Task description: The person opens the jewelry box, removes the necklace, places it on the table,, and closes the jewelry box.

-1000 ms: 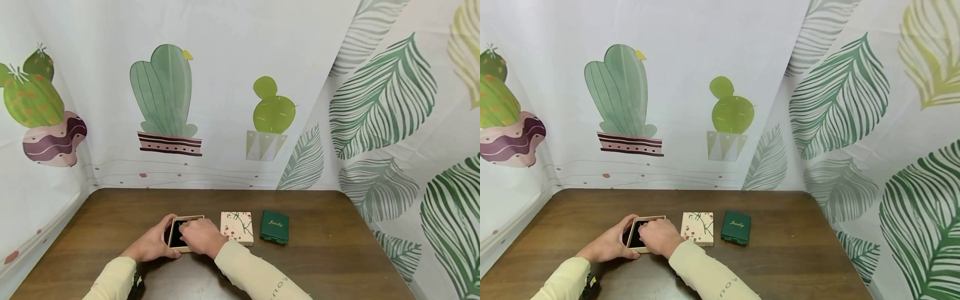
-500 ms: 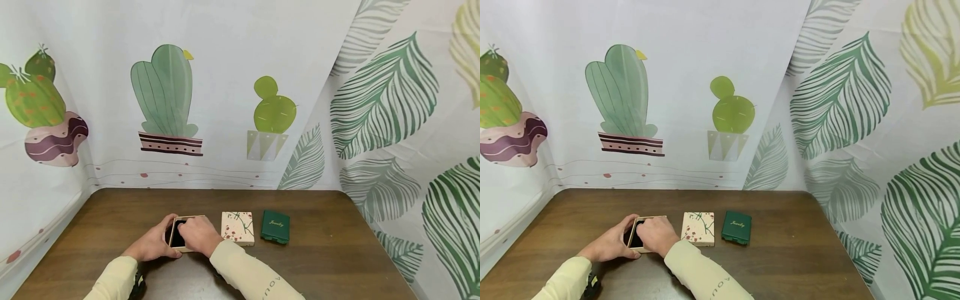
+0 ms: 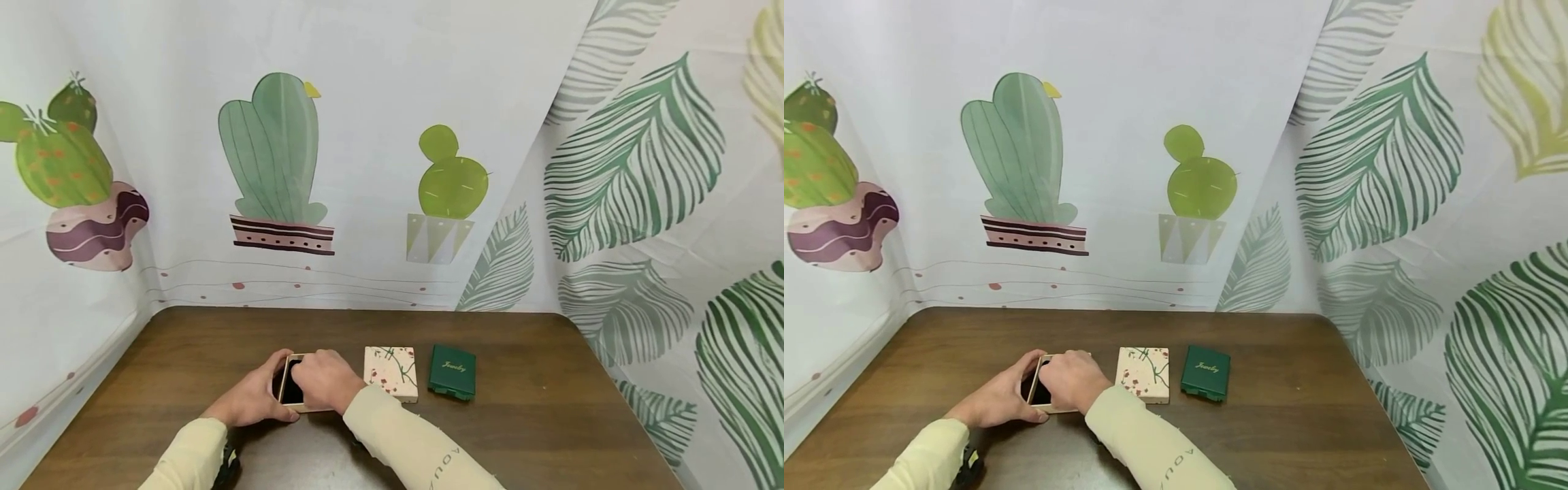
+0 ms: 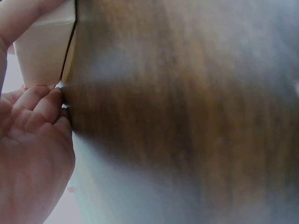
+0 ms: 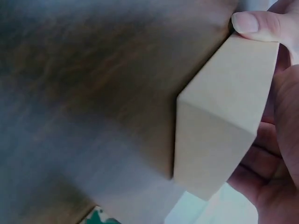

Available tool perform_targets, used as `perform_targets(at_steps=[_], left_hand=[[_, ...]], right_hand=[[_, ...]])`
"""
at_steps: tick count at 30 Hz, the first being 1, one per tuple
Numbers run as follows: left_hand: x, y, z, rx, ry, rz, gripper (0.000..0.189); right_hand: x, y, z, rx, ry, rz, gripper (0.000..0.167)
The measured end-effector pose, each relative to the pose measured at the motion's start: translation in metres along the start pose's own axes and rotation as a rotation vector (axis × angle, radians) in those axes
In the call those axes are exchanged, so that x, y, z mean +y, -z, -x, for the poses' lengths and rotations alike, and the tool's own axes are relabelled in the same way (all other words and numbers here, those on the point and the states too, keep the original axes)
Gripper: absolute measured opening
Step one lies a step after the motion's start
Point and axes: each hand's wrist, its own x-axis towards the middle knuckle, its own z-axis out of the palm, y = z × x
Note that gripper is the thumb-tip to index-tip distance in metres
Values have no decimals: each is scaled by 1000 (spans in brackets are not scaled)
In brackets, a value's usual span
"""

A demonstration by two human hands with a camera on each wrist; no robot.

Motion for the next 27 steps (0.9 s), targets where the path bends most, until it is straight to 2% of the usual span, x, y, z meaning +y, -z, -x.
perform_targets(at_steps=[4,6,12,16,22,27], left_hand=[[1,-1,0,4,15,-12,115],[1,-1,0,7,30,-19,116],[2,-2,0,12,45,-9,117],[0,-2,-2,11,37,7,115],[-1,-2,-3,6,16,24,107],[0,-2,0,11,18,22,110]], right_hand=[[4,-1,-1,-11,-12,3,10],[9,-1,-1,2,-12,-40,9],[25,-8,4,166,29,-348,23],[32,-9,7,224,41,-475,25],[37,-5,7,246,37,-568,24],[39,-1,7,260,42,-609,23]])
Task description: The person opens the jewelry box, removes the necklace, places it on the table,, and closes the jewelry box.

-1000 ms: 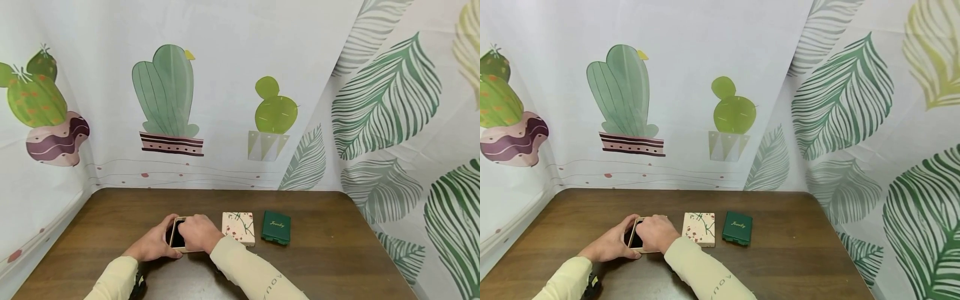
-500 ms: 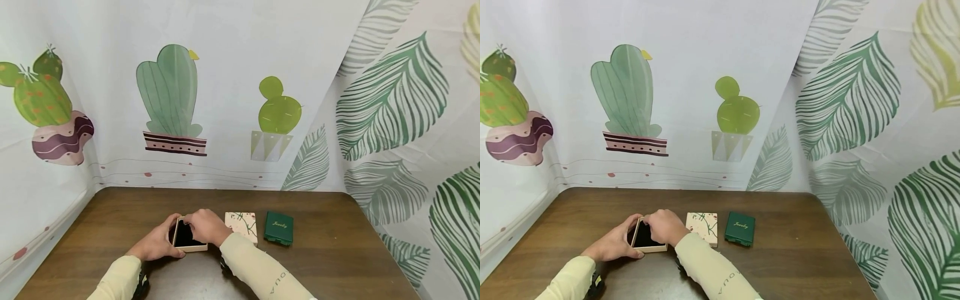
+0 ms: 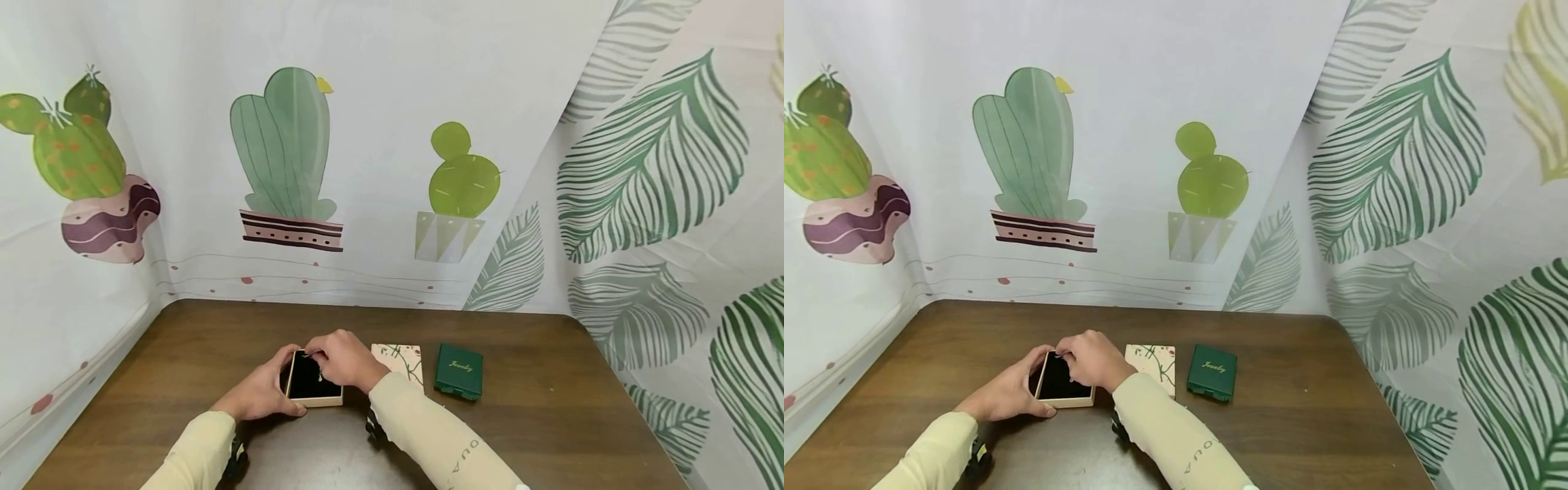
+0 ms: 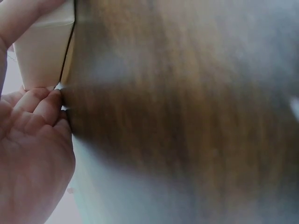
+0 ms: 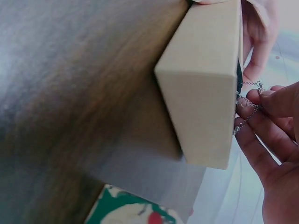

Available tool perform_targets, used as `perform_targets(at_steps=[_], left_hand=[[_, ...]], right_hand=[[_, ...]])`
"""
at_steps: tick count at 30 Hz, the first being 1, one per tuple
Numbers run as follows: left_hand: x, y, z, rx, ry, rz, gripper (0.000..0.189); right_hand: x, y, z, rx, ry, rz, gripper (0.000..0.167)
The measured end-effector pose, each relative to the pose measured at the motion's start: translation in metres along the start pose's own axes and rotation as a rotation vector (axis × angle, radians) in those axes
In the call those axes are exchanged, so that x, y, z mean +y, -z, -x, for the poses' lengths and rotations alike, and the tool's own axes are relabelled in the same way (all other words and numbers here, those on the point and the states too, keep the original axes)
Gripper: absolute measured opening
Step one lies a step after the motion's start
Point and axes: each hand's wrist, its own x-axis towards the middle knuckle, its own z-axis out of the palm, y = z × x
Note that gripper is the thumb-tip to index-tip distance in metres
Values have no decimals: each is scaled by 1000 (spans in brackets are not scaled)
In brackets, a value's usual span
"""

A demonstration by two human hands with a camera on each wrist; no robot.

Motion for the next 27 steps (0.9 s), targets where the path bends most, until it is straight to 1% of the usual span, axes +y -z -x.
perform_targets(at_steps=[5,15,20,27], left_hand=[[1,0,0,-2,10,-20,115],[3,0,1,7,36,-37,119],[4,1,1,6,34,-27,121],[5,1,1,2,20,-25,117]], right_hand=[[0,5,-1,-3,0,-29,22],[1,11,-2,-4,1,-50,21],[0,13,-3,13,10,-57,20],[1,15,-3,27,21,-47,19]])
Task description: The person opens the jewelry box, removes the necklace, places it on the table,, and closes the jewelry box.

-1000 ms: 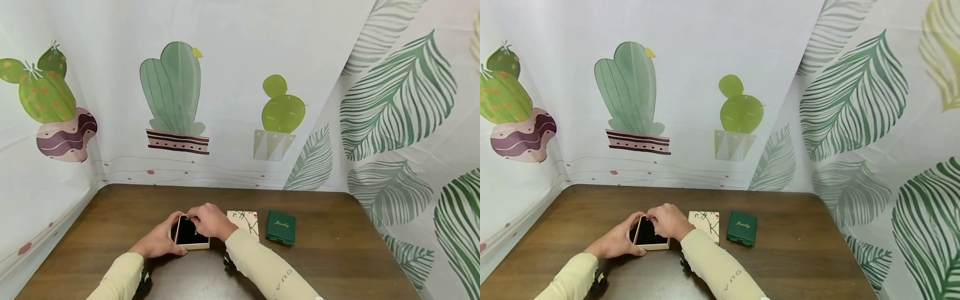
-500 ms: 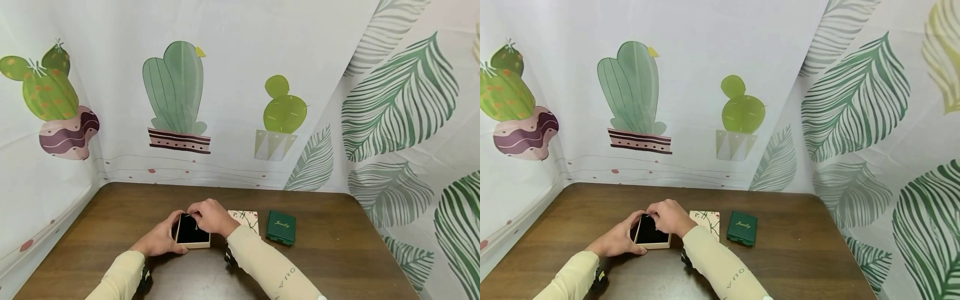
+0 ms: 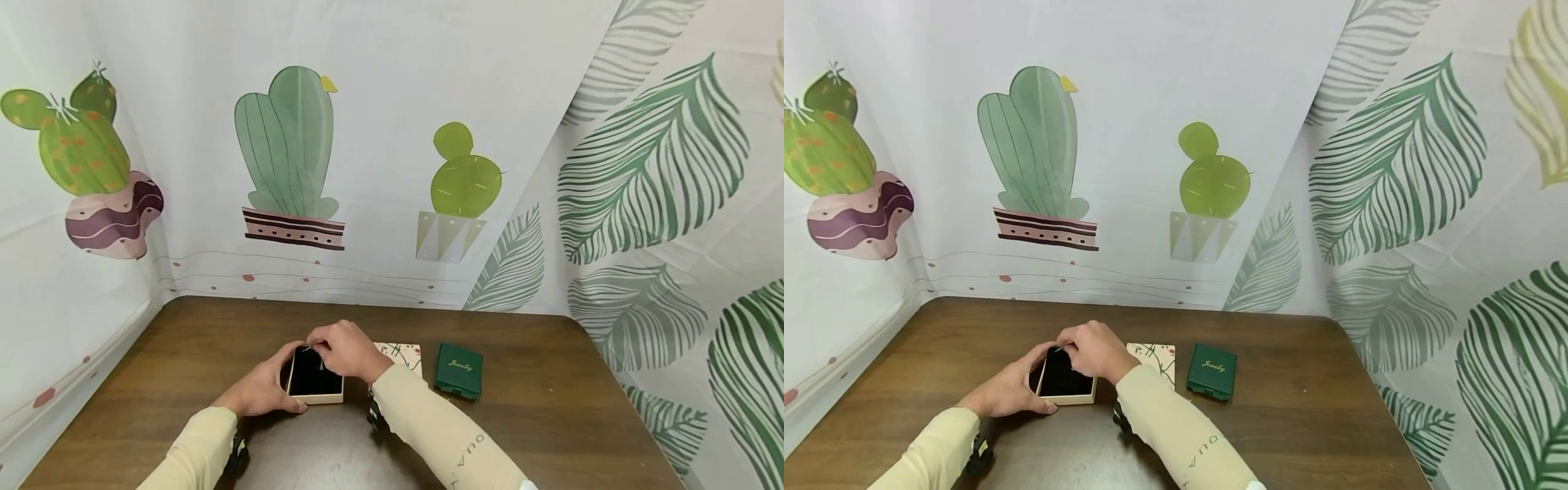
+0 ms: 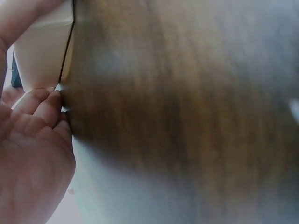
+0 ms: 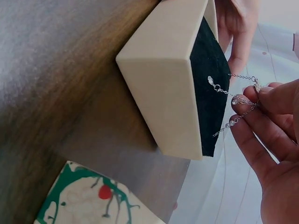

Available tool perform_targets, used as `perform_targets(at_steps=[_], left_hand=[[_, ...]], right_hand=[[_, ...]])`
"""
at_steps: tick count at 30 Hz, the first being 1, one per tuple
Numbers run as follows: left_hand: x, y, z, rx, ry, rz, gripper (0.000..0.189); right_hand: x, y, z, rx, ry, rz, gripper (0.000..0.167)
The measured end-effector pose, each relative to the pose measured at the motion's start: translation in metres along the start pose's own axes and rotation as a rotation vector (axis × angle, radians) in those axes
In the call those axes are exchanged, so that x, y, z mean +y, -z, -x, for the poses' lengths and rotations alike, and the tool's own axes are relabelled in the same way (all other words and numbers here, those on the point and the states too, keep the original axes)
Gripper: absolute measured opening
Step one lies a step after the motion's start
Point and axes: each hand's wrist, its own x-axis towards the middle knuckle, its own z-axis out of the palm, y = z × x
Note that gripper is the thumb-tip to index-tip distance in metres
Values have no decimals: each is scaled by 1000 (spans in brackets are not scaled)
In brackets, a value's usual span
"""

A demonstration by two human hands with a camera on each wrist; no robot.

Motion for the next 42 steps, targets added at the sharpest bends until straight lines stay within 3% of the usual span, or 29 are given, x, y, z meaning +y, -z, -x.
perform_targets(at_steps=[24,42], left_hand=[[-1,0,0,5,-4,-21,115],[-1,-1,0,4,8,-24,115]], right_hand=[[-11,13,2,45,55,-19,18],[-24,16,11,48,88,40,19]])
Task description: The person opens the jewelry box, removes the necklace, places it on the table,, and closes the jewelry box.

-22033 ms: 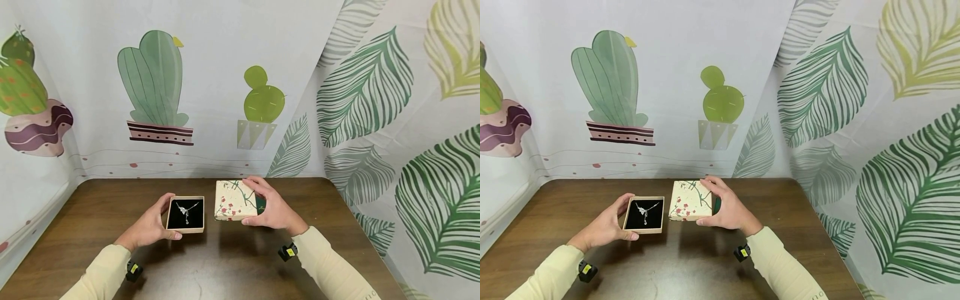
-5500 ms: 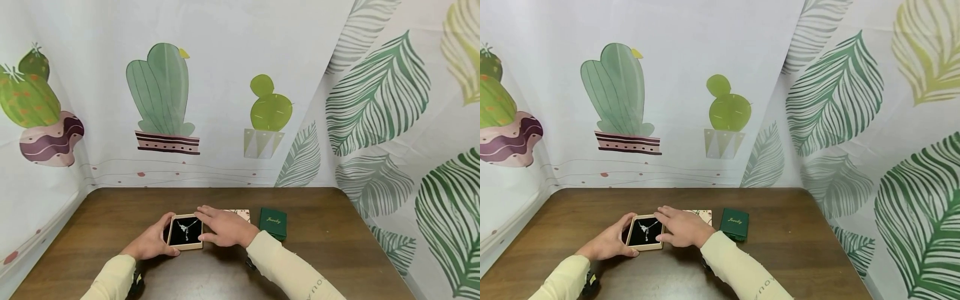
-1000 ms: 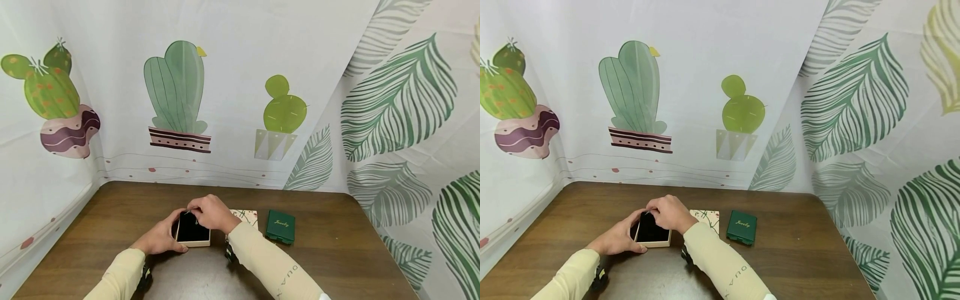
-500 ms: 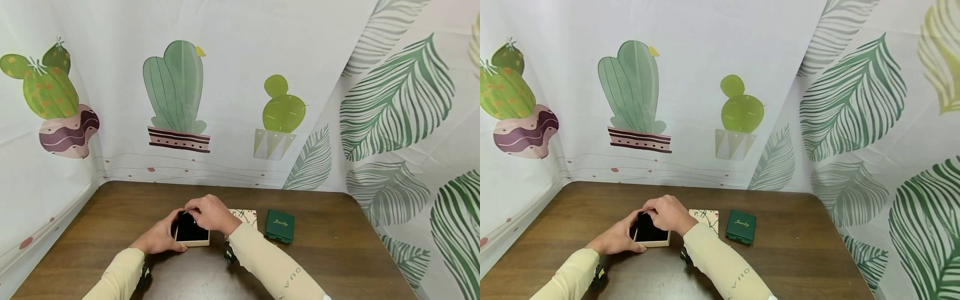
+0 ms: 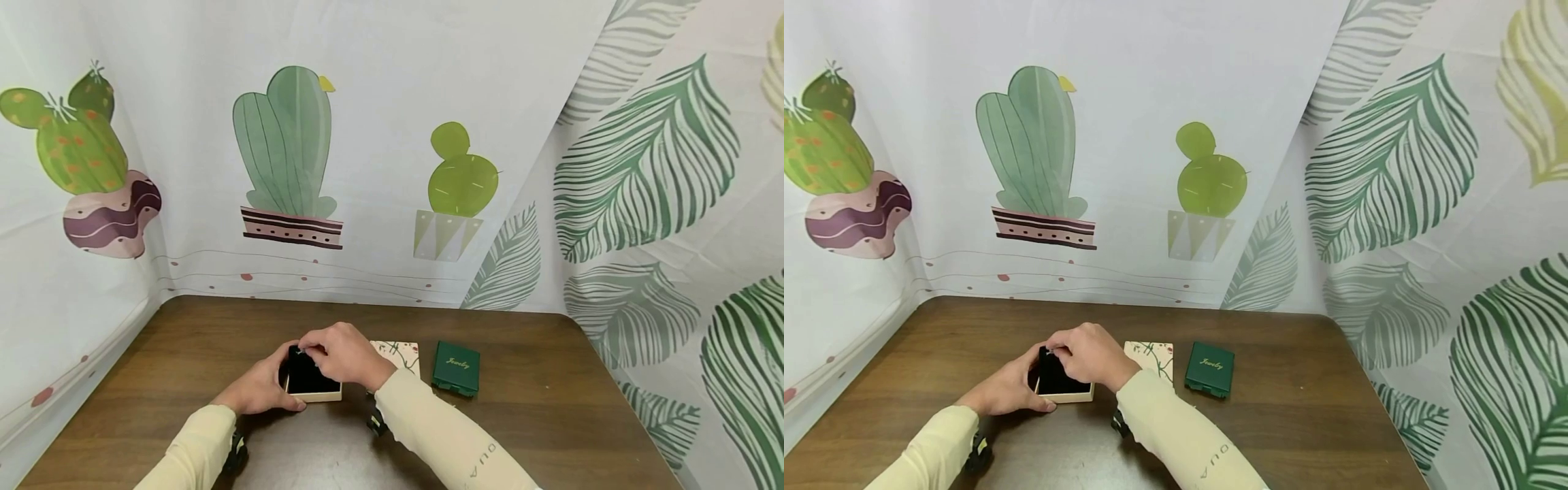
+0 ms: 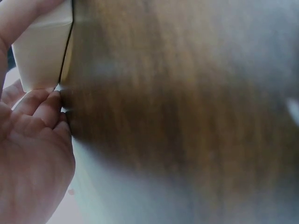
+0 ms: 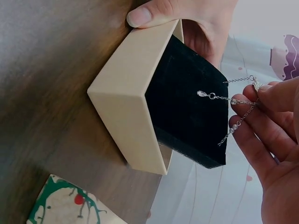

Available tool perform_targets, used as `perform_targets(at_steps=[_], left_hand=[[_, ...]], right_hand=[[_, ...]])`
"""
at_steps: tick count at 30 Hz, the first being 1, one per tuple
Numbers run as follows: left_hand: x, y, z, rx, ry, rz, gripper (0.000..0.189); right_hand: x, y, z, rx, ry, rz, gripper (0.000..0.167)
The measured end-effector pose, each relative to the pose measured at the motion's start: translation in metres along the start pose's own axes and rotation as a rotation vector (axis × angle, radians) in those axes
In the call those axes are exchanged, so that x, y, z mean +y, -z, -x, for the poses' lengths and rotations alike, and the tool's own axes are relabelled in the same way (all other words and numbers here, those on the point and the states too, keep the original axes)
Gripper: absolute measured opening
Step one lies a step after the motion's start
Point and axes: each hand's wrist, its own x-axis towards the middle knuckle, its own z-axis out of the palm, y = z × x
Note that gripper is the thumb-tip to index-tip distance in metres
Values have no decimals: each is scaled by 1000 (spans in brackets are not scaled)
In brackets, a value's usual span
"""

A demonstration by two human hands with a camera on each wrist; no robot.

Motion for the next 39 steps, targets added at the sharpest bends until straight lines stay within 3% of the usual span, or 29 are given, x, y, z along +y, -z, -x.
perform_targets(at_steps=[4,12,17,22,25,27,33,36,39], left_hand=[[0,0,0,4,7,-5,114],[-1,1,0,5,-40,8,109],[-3,1,1,3,-59,17,109],[-4,-1,0,10,-71,11,109],[-4,-1,0,23,-80,5,107],[-4,-1,0,24,-83,11,106],[-5,-1,0,16,-65,8,109],[-4,-1,0,17,-51,-6,112],[-3,-1,-1,13,-37,-6,115]], right_hand=[[-3,-1,4,18,23,42,20],[-4,-18,14,103,196,277,16],[-5,-24,20,110,242,380,18],[-2,-23,22,137,242,333,20],[3,-19,24,196,155,253,20],[9,-17,26,213,47,173,23],[22,-14,35,146,-301,-95,32],[24,-17,37,119,-390,-224,36],[24,-21,37,112,-428,-335,38]])
